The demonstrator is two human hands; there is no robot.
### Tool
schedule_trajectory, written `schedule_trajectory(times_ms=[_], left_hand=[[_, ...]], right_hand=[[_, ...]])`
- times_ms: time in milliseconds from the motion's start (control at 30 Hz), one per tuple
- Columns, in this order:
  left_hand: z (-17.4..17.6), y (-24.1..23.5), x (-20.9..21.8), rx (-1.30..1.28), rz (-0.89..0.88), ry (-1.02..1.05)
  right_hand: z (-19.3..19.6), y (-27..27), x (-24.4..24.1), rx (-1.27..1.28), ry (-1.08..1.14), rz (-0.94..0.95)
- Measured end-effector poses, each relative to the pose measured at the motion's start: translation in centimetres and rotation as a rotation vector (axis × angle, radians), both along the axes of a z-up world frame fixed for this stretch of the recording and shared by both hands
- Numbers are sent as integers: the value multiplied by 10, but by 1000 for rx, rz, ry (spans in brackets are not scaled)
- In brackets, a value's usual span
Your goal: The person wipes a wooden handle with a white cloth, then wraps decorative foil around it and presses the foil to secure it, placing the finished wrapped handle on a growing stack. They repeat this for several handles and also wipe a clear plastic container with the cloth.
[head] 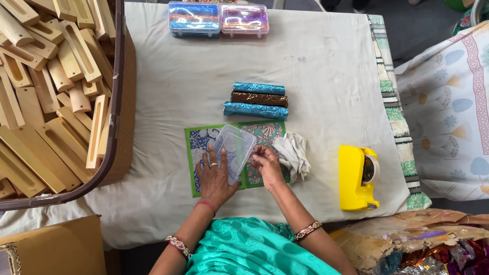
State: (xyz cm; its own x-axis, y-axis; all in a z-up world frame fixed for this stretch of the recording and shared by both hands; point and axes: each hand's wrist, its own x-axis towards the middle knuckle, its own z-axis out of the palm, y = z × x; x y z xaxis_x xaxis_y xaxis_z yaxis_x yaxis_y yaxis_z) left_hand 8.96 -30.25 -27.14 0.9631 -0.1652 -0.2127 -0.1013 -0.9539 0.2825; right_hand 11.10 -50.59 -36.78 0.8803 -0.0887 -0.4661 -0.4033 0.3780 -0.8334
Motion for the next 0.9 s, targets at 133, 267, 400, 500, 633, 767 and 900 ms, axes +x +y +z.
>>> schedule_trajectory(times_ms=[133,267,400,500,633,767,900], left_hand=[[0,16,12,-102,-21,71],[-45,42,17,-341,-50,30],[-51,69,28,-962,262,53],[-23,79,31,-1323,548,189],[0,80,38,-1785,576,264],[10,78,38,-2019,571,302],[38,67,38,-2098,568,386]], right_hand=[[-1,21,-3,-195,-165,25],[11,31,-11,-731,-333,89],[21,3,-14,-1065,-403,146],[74,-35,-10,-1592,-492,176],[65,-92,-10,-1766,-295,410],[9,-127,4,-1450,-344,283],[118,-51,25,-974,-573,-133]])
